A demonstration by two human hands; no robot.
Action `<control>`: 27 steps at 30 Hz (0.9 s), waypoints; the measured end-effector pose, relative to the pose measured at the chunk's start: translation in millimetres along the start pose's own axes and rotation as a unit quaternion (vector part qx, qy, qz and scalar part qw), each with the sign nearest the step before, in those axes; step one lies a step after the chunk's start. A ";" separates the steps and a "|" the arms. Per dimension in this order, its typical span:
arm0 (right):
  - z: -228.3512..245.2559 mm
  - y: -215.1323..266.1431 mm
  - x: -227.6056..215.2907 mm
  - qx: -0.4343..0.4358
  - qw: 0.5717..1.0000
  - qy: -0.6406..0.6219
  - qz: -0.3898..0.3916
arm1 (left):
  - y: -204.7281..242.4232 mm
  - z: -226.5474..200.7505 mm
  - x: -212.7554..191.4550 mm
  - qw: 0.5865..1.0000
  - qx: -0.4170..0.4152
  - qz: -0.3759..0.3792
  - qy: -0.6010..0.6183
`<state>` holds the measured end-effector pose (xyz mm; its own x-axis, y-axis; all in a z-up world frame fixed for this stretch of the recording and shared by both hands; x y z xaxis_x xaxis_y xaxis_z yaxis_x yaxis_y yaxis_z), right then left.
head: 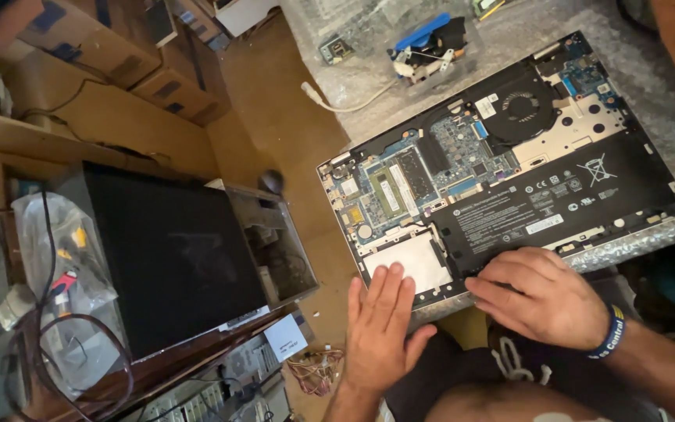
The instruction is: Securing a solid-state drive (SSD) onto a laptop motherboard using a screwdriver.
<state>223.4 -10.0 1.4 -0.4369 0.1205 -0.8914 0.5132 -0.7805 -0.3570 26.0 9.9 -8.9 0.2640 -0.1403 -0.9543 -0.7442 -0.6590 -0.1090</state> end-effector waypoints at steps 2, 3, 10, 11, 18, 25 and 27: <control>-0.8 0.3 0.7 0.004 1.000 0.006 -0.005 | -0.7 0.8 -1.9 1.000 -0.002 -0.011 0.002; -1.5 0.8 -0.2 0.010 1.000 0.012 -0.012 | -1.0 0.9 -3.8 1.000 -0.001 -0.021 0.003; -0.2 15.7 -5.1 0.011 1.000 0.026 0.002 | 10.2 -0.9 2.8 0.998 -0.006 -0.057 0.023; -1.2 18.9 -7.4 0.016 0.999 0.031 0.000 | 12.8 -0.6 3.2 0.997 -0.010 -0.071 0.009; -10.9 54.2 -17.2 0.051 0.997 0.057 -0.006 | 29.5 -5.4 4.4 0.993 -0.036 -0.113 -0.025; -10.0 73.9 -28.3 0.084 0.995 0.055 -0.025 | 34.8 -13.1 -3.9 0.991 -0.026 -0.132 -0.008; -8.1 80.5 -30.9 0.088 0.994 0.052 -0.024 | 39.1 -14.2 -4.1 0.991 -0.026 -0.133 0.021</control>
<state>284.3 -71.6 -2.1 -0.3737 0.2168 -0.9019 0.3523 -0.8663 -0.3542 4.6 -25.8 -5.3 0.4725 0.0124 -0.8812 -0.6123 -0.7146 -0.3384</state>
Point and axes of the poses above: each hand's wrist, its own y-axis away from the middle knuckle, its own x-axis out of the palm, z = x × y, the point moved 8 cm from there along -y, towards the middle knuckle, and after that the axes turned 14 degrees about z, right-handed, at the moved point
